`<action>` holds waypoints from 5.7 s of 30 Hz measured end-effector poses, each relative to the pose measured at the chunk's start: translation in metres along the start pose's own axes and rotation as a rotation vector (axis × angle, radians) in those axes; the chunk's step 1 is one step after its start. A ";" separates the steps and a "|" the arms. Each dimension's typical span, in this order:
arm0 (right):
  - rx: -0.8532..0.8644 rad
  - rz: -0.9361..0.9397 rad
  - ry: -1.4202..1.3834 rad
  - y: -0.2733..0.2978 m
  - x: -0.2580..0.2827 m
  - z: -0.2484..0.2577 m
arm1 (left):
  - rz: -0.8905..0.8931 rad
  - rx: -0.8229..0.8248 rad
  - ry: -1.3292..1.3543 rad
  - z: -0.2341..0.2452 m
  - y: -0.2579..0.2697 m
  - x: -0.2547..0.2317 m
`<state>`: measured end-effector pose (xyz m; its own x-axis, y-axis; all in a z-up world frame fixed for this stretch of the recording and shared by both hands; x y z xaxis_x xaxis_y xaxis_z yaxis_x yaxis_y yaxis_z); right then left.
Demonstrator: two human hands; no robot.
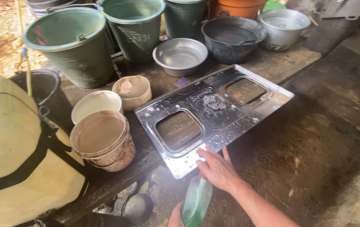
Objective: The person scrubs a stainless steel tray with a steel wool pad, rinses it with water from a nearby bucket, and applies liquid soap to continue cleaning. The tray is handled repeatedly, with both hands used to scrub and rinse different sections.
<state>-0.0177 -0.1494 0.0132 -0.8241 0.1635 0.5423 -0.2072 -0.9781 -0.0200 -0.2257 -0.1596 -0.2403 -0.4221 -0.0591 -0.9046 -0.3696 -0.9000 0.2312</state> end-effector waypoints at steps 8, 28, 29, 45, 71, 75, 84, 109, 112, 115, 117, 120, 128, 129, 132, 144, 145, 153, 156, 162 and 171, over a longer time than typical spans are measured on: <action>-0.019 -0.142 0.070 0.017 -0.025 0.022 | 0.106 0.127 -0.070 0.004 0.017 -0.088; -0.115 -0.225 0.119 0.013 -0.045 0.055 | 0.259 0.290 -0.256 0.016 -0.001 -0.176; -0.091 -0.223 0.150 0.011 -0.047 0.056 | 0.238 0.253 -0.265 0.016 -0.001 -0.181; -0.133 -0.212 0.074 -0.041 -0.139 0.107 | 0.177 0.355 -0.151 -0.048 -0.060 -0.233; -0.179 0.070 0.077 -0.146 -0.195 0.203 | 0.164 0.222 -0.001 -0.123 -0.129 -0.330; -0.258 0.050 0.069 -0.157 -0.196 0.226 | 0.153 0.221 -0.020 -0.127 -0.140 -0.370; -0.267 -0.062 0.108 -0.173 -0.209 0.252 | 0.130 0.293 -0.101 -0.130 -0.169 -0.398; -0.446 0.022 -0.007 -0.225 -0.191 0.218 | 0.083 0.378 0.012 -0.102 -0.243 -0.373; -0.478 0.144 -0.101 -0.234 -0.166 0.198 | 0.061 0.193 0.138 -0.073 -0.267 -0.365; -0.398 0.122 -0.074 -0.237 -0.158 0.163 | 0.158 -0.011 0.312 -0.028 -0.304 -0.346; -0.302 0.055 -0.015 -0.239 -0.163 0.136 | 0.123 -0.105 0.567 0.010 -0.332 -0.330; -0.129 -0.091 0.103 -0.236 -0.179 0.095 | -0.019 -0.384 0.652 0.070 -0.383 -0.308; 0.161 -0.373 0.291 -0.238 -0.214 0.047 | -0.227 -0.688 0.833 0.164 -0.477 -0.239; 0.158 -0.356 0.301 -0.241 -0.216 0.046 | -0.213 -0.725 0.808 0.168 -0.485 -0.231; 0.151 -0.318 0.318 -0.246 -0.220 0.038 | -0.029 -0.904 0.583 0.167 -0.500 -0.211; -0.013 -0.109 0.191 -0.289 -0.211 -0.008 | 0.027 -0.856 0.277 0.091 -0.435 -0.228; -0.006 -0.082 0.194 -0.287 -0.203 -0.013 | -0.015 -0.762 0.131 0.065 -0.412 -0.230; 0.030 0.116 0.265 -0.189 -0.164 -0.010 | 0.142 -0.295 -0.729 0.000 -0.320 -0.226; -0.004 0.189 0.229 -0.210 -0.170 -0.018 | 0.300 -0.320 -0.881 0.015 -0.324 -0.214; -0.055 0.331 0.130 -0.310 -0.173 -0.043 | 0.358 -0.492 -1.024 0.041 -0.314 -0.192; 0.122 0.377 0.099 -0.180 -0.199 -0.016 | 0.148 -0.476 -0.954 0.059 -0.307 -0.176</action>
<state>0.1751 -0.0043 -0.1048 -0.8784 -0.2038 0.4322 0.1783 -0.9790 -0.0993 -0.0863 0.1524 -0.1306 -0.9838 -0.0056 -0.1791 0.0118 -0.9994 -0.0339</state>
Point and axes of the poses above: each hand's wrist, its own y-axis away from the middle knuckle, its own z-axis out of the back of the hand, x = y × z, the point moved 2 cm from there along -y, towards the middle knuckle, and after that the axes turned 12 degrees about z, right-handed, at the moved point
